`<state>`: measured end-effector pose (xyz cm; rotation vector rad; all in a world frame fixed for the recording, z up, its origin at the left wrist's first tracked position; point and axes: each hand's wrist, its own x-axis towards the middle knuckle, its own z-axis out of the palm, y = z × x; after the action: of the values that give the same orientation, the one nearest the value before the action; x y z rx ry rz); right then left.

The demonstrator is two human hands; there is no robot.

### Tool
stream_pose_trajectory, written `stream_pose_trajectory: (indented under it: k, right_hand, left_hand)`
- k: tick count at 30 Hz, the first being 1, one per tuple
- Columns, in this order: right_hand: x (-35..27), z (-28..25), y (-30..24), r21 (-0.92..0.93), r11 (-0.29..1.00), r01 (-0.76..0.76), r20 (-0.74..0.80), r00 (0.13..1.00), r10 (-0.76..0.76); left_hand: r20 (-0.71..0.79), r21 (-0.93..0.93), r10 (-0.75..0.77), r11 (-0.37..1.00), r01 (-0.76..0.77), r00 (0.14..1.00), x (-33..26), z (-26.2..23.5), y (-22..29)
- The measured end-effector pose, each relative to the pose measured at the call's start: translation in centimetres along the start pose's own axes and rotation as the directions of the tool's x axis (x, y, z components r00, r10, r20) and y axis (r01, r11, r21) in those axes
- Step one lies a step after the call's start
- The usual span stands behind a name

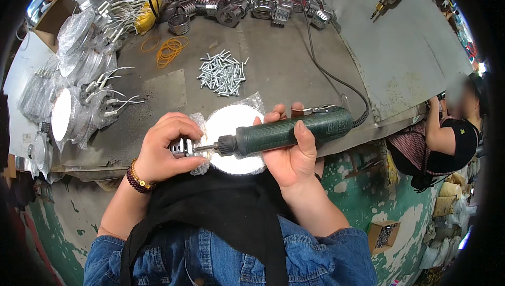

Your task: Assembling the metal components of a round light fixture using a pneumatic screwdriver and screws.

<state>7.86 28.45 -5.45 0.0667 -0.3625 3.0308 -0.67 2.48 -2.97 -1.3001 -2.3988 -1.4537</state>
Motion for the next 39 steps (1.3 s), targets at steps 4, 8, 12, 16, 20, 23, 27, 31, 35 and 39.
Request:
stream_pose_trajectory:
  k: [4, 8, 12, 16, 20, 23, 27, 31, 35, 39]
  right_hand:
    - [0.1, -0.2, -0.2, 0.008, 1.0, -0.004, -0.02, 1.0, 0.004]
    - [0.1, 0.7, -0.3, -0.021, 0.999, 0.027, -0.081, 0.996, -0.029]
    - [1.1, 0.2, -0.4, 0.007, 0.999, 0.048, -0.084, 0.995, -0.047]
    - [1.0, 0.4, -0.4, 0.0, 0.998, 0.061, -0.103, 0.993, -0.061]
    - [1.0, 0.3, -0.4, 0.008, 0.998, 0.066, -0.113, 0.991, -0.065]
    - [0.9, 0.3, -0.4, 0.022, 0.997, 0.074, -0.122, 0.99, -0.071]
    - [1.0, 0.5, -0.4, 0.015, 0.998, 0.067, -0.118, 0.991, -0.065]
    - [1.1, 0.2, -0.5, 0.022, 0.999, 0.047, -0.111, 0.993, -0.044]
    - [1.2, 0.2, -0.6, 0.011, 0.999, 0.038, -0.104, 0.994, -0.037]
    - [1.3, 0.3, -0.5, 0.006, 0.999, 0.036, -0.094, 0.995, -0.035]
  left_hand:
    - [-0.016, -0.016, -0.034, 0.999, 0.033, 0.999, -0.1, 0.1, 0.2]
    - [-0.016, -0.029, -0.062, 0.998, 0.062, 0.998, -0.2, -0.1, 0.4]
    - [-0.012, -0.011, -0.094, 0.995, 0.094, 0.995, 0.0, -0.1, 0.5]
    - [0.0, -0.052, -0.134, 0.99, 0.134, 0.991, -0.3, 0.2, 0.1]
    - [0.007, -0.054, -0.168, 0.984, 0.168, 0.986, -0.6, 0.2, 0.2]
    - [-0.008, -0.098, -0.2, 0.975, 0.199, 0.98, -0.6, 0.3, 0.5]
    - [-0.023, -0.106, -0.211, 0.972, 0.208, 0.977, -0.4, 0.3, 0.7]
    - [-0.025, -0.105, -0.193, 0.976, 0.189, 0.981, -0.3, 0.3, 0.5]
    - [-0.026, -0.09, -0.186, 0.979, 0.183, 0.982, -0.3, 0.2, 0.6]
    - [-0.028, -0.059, -0.162, 0.985, 0.16, 0.986, -0.1, 0.1, 0.8]
